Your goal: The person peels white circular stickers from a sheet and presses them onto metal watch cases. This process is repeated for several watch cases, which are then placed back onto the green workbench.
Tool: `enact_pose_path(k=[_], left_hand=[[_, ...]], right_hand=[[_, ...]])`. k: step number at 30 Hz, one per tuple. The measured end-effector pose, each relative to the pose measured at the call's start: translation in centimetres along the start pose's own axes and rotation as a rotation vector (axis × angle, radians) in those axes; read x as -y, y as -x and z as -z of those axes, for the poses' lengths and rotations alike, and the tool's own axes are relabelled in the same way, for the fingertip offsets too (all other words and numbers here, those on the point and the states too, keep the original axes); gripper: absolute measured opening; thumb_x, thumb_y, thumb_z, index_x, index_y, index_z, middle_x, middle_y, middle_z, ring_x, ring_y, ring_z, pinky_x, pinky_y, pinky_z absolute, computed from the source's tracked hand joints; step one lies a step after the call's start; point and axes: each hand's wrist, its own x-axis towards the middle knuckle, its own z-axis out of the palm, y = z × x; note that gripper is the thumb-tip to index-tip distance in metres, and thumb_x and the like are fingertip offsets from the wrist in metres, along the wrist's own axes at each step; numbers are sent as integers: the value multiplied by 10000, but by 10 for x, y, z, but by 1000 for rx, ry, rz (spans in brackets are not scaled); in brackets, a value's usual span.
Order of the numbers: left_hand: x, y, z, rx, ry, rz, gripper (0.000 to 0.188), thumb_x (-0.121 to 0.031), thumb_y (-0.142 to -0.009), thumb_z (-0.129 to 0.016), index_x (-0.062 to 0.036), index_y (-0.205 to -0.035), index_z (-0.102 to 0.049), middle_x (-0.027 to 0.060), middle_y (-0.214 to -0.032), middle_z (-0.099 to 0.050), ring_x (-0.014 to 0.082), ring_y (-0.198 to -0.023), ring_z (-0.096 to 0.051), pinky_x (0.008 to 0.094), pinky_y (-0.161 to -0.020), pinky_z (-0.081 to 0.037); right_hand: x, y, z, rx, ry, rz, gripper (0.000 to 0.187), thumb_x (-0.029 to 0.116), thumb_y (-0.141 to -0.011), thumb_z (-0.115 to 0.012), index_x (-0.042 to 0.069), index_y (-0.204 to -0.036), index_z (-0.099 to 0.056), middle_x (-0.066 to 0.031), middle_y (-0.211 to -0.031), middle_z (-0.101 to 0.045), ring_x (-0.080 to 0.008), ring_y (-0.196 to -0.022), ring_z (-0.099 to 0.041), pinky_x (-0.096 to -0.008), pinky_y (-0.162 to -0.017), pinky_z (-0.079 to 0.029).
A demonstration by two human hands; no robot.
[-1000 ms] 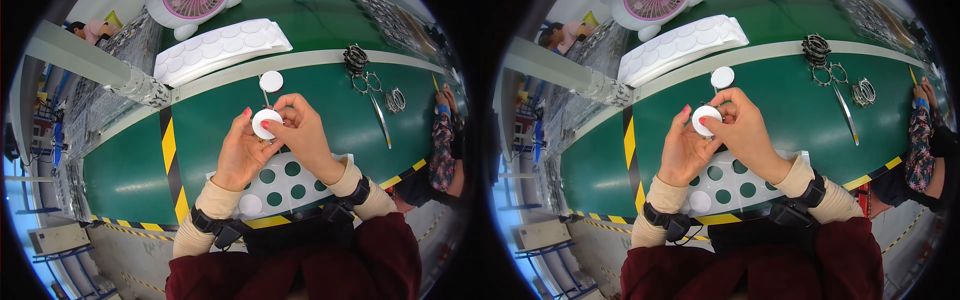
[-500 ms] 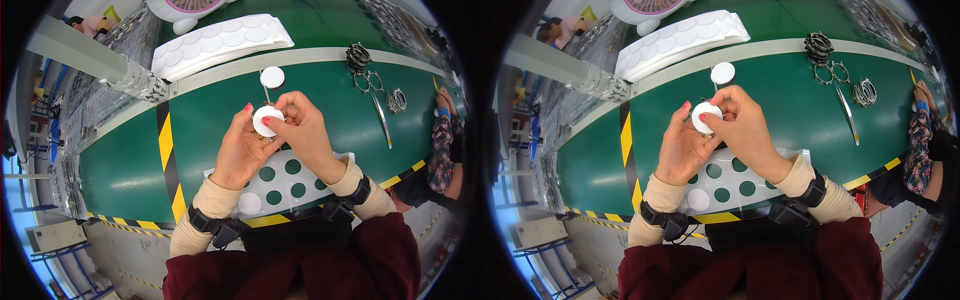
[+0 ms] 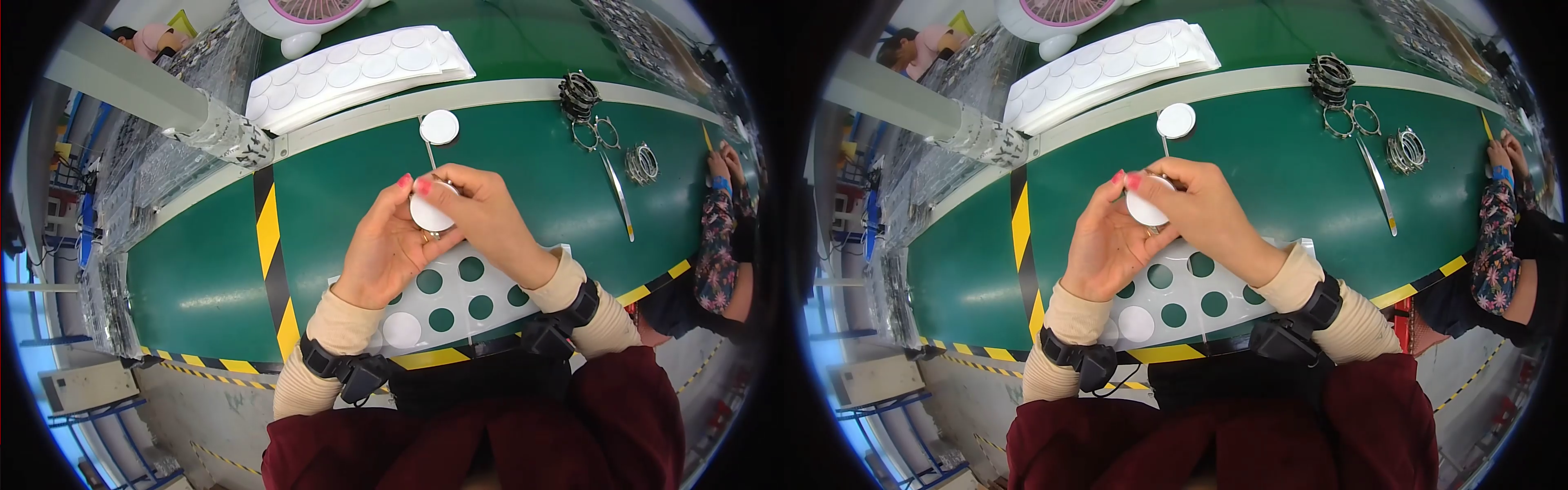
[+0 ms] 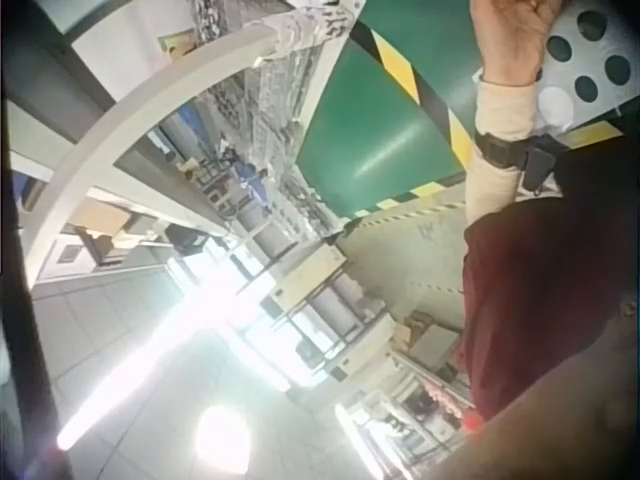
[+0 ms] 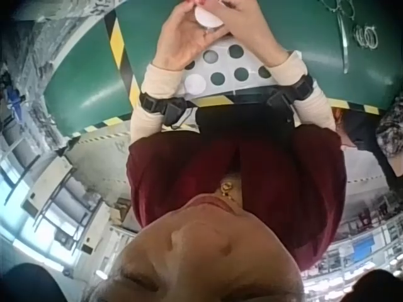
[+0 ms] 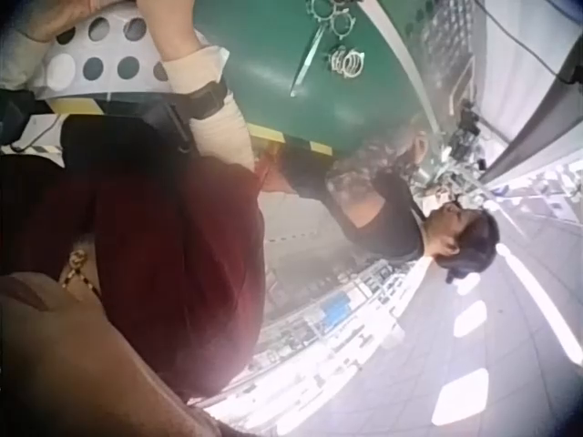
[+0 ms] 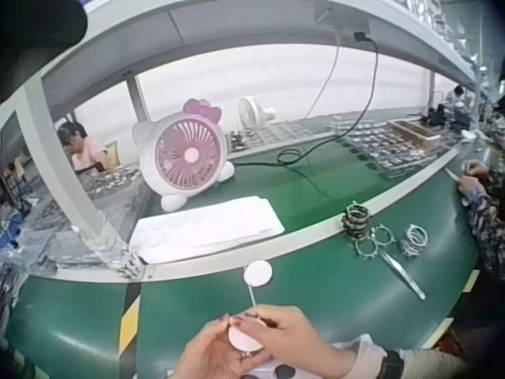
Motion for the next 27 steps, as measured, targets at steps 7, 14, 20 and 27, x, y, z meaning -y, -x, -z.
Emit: enact_pose_path(k=[7, 14, 20, 27], left_hand=[[-2, -1, 7, 10, -114, -53, 364, -331, -949, -425, -21, -1129, -492, 141, -1132, -553, 239, -1041, -570, 387, -935, -470], [2, 2, -3, 9, -112, -42, 343, -310, -949, -441, -16, -1121, -485, 148, -1143, -539, 248, -1048, -567, 386, -931, -474], [-2, 1, 4, 71, -154, -74, 326, -294, -955, -433, -18, -1120, -480, 145, -1141, -537, 241, -1076, -550, 389, -942, -467], [3, -1, 4, 24, -146, -137, 284, -283, -957, -435, -37, -1092, -478, 135, -1131, -543, 225, -1044, -569, 382, -932, -476]], right_hand=[[0, 5, -13, -5, -35, 44, 185, 122, -840, -613, -3, -970, -569, -18, -839, -575, -69, -772, -524, -207, -685, -446], [-3, 3, 7, 82, -143, -56, 203, 89, -842, -590, 14, -1030, -566, -22, -880, -577, -52, -777, -518, -191, -682, -442], [10, 9, -5, 72, -28, -1, 329, 3, -829, -526, 28, -1155, -488, -27, -979, -544, -45, -813, -517, -194, -681, -443], [-6, 4, 1, -57, -122, 80, 340, -20, -818, -526, 35, -1151, -490, -28, -996, -540, -65, -836, -539, -210, -721, -442]])
